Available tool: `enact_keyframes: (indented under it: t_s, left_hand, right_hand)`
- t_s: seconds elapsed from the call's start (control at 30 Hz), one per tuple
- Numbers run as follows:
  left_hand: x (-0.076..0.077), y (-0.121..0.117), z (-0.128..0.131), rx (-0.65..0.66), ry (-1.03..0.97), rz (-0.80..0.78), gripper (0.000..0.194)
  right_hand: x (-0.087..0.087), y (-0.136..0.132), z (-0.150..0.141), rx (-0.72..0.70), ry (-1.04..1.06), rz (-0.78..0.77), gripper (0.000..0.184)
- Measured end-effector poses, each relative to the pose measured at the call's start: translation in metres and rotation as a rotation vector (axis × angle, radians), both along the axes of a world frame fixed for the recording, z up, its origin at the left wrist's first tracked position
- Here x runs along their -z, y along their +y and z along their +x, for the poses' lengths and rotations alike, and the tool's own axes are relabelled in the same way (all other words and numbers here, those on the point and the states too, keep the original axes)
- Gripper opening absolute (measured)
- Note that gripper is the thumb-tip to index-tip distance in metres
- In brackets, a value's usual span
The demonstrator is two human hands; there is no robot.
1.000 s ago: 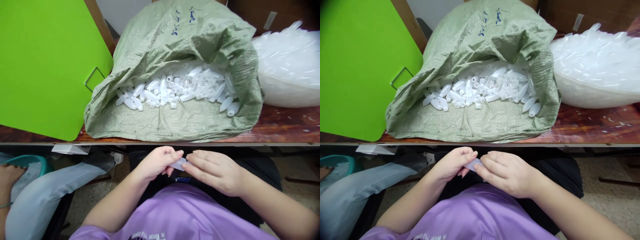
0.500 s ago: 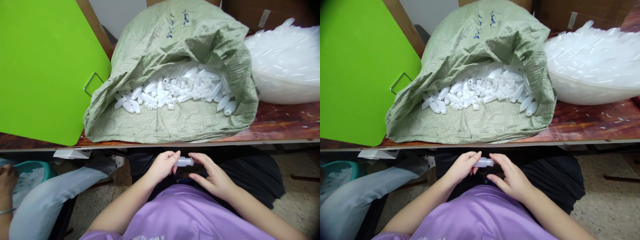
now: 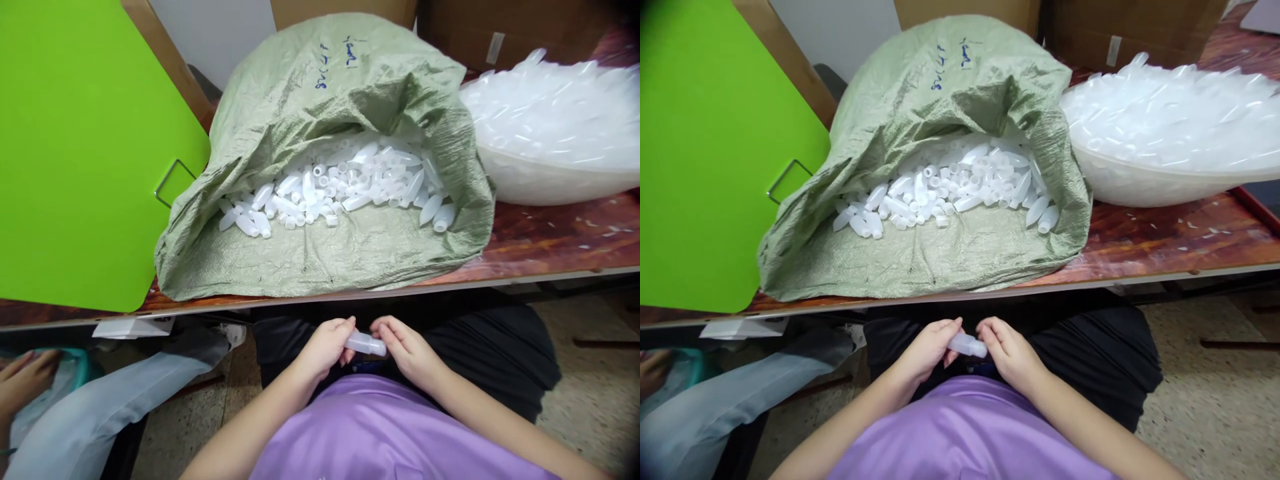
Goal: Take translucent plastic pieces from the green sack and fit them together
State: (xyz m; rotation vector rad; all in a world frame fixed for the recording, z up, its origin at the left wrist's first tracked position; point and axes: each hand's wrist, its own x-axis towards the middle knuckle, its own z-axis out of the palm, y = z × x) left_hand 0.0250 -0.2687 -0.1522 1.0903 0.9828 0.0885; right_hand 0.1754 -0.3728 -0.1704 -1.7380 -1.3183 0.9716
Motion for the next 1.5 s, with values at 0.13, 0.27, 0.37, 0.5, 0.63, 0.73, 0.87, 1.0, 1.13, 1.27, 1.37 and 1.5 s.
enact_keyframes:
  t_s: [0.13, 0.27, 0.37, 0.5, 0.63, 0.73, 0.87, 1.0, 1.13, 1.27, 1.37, 1.5]
  left_hand:
    - [0.001, 0.004, -0.001, -0.027, 0.005, -0.006, 0.041]
    - [-0.004, 0.006, 0.001, 0.031, -0.005, 0.004, 0.043]
    - [-0.006, 0.005, 0.002, 0.077, 0.004, 0.005, 0.042]
    - [-0.004, 0.003, 0.004, 0.015, -0.007, 0.03, 0.04]
    - [-0.001, 0.005, 0.005, -0.042, 0.026, 0.081, 0.04]
    - [0.003, 0.009, 0.005, -0.021, 0.094, 0.177, 0.042]
    - [0.013, 0.016, 0.006, 0.015, 0.182, 0.218, 0.048]
    - [0.012, 0.022, 0.006, 0.137, 0.268, 0.223, 0.063]
    - [-0.028, 0.032, -0.008, 0.486, 0.218, 0.409, 0.054]
    - [-0.092, 0.053, -0.028, 0.709, 0.018, 0.413, 0.037]
    - [-0.122, 0.089, -0.041, 0.407, 0.078, 0.594, 0.033]
    - [-0.125, 0.158, -0.052, 0.018, 0.713, 1.184, 0.038]
  right_hand:
    - [-0.005, 0.003, 0.006, -0.221, -0.402, 0.246, 0.027]
    - [-0.01, 0.009, 0.011, -0.368, -0.575, 0.309, 0.025]
    - [-0.011, 0.015, 0.011, -0.423, -0.573, 0.384, 0.025]
    - [-0.002, 0.018, 0.001, -0.331, -0.226, 0.34, 0.03]
    - [0.014, 0.019, -0.012, -0.208, 0.123, 0.106, 0.042]
    - [0.018, 0.021, -0.009, -0.201, 0.111, 0.01, 0.042]
    - [-0.003, 0.023, 0.011, -0.14, -0.317, -0.251, 0.034]
    - [-0.055, 0.027, 0.028, -0.37, -0.41, -0.276, 0.026]
    - [-0.106, 0.058, 0.034, -0.346, -0.423, 0.018, 0.026]
    - [-0.126, 0.126, 0.033, -0.173, -0.842, 0.12, 0.024]
    - [-0.125, 0.174, 0.027, -0.198, -1.011, 0.079, 0.027]
    - [-0.116, 0.207, 0.02, -0.261, -1.058, 0.002, 0.026]
